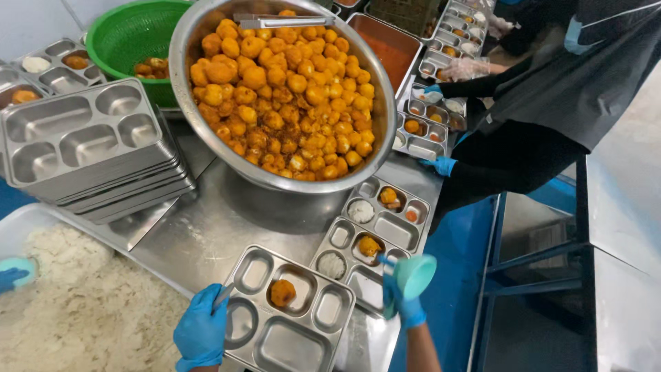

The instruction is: The person scoops white rice from a large container into compartmentalized metal trays using a plastic scoop, then uses tongs to place a fried snack into another compartment. The person repeats this process for multiple trays.

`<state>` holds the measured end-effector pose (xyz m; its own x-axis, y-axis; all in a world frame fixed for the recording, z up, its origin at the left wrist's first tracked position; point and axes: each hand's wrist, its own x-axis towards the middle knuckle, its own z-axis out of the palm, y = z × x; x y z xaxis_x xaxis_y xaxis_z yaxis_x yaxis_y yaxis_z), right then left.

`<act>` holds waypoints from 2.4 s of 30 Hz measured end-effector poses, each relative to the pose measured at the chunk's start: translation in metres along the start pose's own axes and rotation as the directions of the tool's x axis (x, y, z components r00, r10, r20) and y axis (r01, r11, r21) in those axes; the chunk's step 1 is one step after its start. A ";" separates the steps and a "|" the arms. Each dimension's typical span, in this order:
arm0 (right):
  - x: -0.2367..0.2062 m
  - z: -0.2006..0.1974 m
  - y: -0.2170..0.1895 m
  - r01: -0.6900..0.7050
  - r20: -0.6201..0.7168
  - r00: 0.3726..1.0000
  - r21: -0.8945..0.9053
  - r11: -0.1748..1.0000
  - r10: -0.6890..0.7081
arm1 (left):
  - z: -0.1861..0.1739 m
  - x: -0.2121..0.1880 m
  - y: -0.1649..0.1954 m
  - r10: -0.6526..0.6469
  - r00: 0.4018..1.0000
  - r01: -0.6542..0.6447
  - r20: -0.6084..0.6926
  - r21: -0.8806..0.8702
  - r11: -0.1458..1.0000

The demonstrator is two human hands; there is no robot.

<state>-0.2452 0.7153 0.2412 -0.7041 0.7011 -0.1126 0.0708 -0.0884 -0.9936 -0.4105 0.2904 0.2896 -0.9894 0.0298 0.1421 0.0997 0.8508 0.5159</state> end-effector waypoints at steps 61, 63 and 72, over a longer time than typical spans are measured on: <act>0.056 0.034 0.110 -0.314 -0.036 0.929 0.452 0.835 0.368 | 0.002 0.004 0.014 0.166 0.980 -0.173 -0.109 -0.064 0.983; 0.045 0.032 0.103 -0.327 0.018 0.939 0.352 0.877 0.342 | -0.004 0.001 0.006 0.153 0.984 -0.164 -0.097 -0.120 0.979; -0.089 0.037 0.026 -0.160 0.172 0.972 -0.017 0.987 0.161 | 0.002 -0.042 -0.052 -0.136 0.988 0.155 0.075 -0.543 0.825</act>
<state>-0.2068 0.6243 0.2256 -0.7943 0.5458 -0.2669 0.1947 -0.1874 -0.9628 -0.3749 0.2462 0.2549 -0.9989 -0.0465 0.0069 -0.0134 0.4222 0.9064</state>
